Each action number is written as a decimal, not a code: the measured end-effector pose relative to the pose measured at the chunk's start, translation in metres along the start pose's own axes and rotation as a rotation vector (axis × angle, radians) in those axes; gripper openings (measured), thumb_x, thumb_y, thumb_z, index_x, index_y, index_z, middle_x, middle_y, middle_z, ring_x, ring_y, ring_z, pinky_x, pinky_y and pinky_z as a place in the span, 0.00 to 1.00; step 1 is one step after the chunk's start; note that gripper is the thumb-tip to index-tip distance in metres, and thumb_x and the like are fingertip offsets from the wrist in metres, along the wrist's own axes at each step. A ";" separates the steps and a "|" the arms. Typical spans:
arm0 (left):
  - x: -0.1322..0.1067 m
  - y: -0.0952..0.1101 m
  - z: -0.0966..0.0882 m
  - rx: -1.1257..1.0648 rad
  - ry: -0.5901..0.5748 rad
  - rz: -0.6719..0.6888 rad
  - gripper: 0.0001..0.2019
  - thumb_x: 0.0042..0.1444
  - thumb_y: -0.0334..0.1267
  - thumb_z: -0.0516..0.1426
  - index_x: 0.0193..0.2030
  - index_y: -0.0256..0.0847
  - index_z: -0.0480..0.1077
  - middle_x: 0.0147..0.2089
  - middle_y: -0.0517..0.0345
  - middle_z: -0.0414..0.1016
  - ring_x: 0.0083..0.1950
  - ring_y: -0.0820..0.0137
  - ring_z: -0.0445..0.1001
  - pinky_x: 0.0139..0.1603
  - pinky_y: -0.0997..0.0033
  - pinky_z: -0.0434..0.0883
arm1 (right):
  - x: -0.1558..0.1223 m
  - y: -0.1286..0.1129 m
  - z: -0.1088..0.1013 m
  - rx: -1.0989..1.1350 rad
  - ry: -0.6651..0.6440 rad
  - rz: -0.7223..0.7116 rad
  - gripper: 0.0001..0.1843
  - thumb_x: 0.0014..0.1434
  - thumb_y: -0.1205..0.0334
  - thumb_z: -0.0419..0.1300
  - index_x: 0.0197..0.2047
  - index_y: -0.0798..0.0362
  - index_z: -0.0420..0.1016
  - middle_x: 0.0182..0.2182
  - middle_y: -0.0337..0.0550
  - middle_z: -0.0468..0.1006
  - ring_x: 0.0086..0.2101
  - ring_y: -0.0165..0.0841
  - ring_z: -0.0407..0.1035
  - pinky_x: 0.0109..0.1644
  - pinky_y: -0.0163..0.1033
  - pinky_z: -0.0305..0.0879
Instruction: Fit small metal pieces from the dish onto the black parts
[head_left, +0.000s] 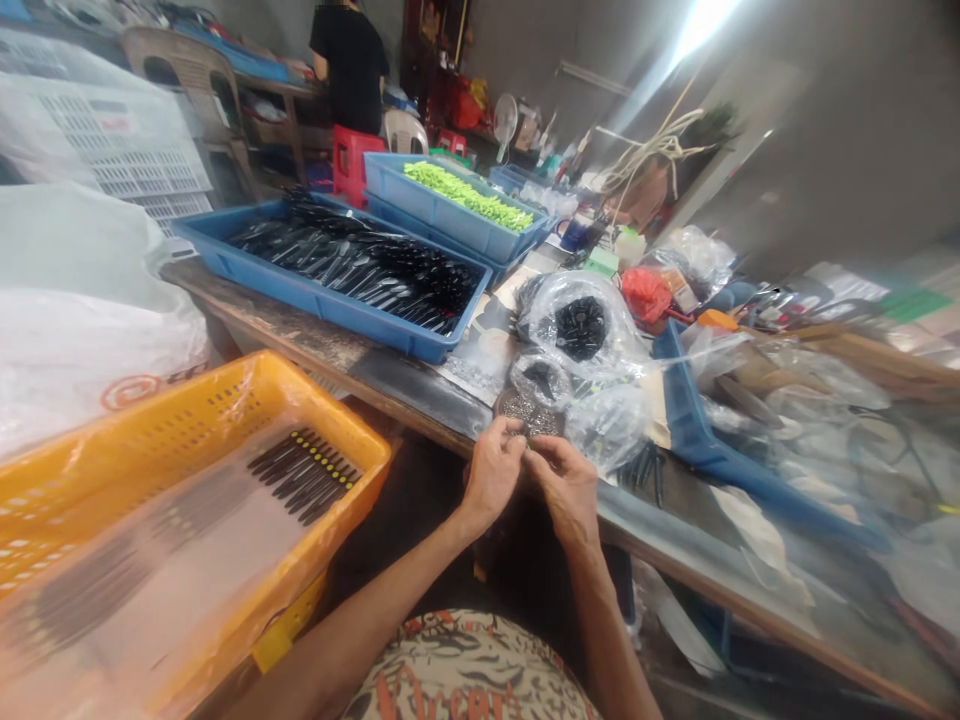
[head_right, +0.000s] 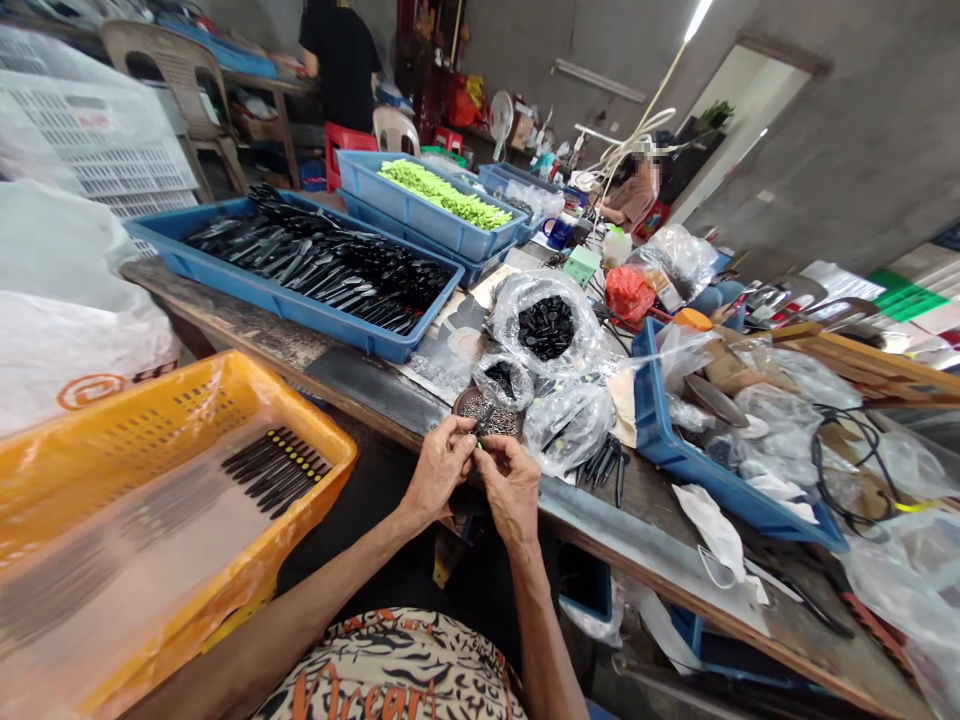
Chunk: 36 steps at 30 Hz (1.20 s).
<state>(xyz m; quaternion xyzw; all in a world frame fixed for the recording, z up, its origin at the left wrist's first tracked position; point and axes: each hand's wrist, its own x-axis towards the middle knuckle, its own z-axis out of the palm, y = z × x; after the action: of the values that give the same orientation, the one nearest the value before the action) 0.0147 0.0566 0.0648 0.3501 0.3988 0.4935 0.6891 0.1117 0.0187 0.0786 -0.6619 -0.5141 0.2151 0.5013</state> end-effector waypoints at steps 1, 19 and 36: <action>0.000 -0.001 0.000 0.016 -0.014 0.016 0.07 0.46 0.30 0.58 0.35 0.40 0.69 0.19 0.66 0.64 0.19 0.77 0.60 0.21 0.78 0.59 | 0.000 0.001 0.000 0.004 -0.002 -0.002 0.11 0.49 0.57 0.62 0.34 0.55 0.76 0.28 0.42 0.79 0.29 0.34 0.72 0.34 0.39 0.69; 0.002 -0.004 -0.001 0.266 -0.024 0.279 0.07 0.52 0.32 0.54 0.38 0.39 0.70 0.26 0.61 0.70 0.28 0.72 0.68 0.32 0.73 0.66 | 0.000 0.007 -0.003 0.164 -0.012 0.108 0.15 0.47 0.56 0.65 0.38 0.55 0.78 0.30 0.42 0.79 0.30 0.34 0.71 0.37 0.40 0.69; 0.003 -0.002 -0.001 0.418 -0.041 0.367 0.09 0.55 0.32 0.51 0.42 0.39 0.68 0.33 0.57 0.73 0.37 0.68 0.72 0.41 0.68 0.68 | 0.001 0.000 -0.005 0.054 -0.048 -0.004 0.15 0.50 0.57 0.61 0.40 0.55 0.77 0.34 0.45 0.80 0.34 0.36 0.73 0.38 0.41 0.70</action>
<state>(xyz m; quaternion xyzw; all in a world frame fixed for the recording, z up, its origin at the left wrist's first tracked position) 0.0152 0.0593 0.0624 0.5611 0.4078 0.5098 0.5088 0.1158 0.0172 0.0808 -0.6416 -0.5213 0.2438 0.5070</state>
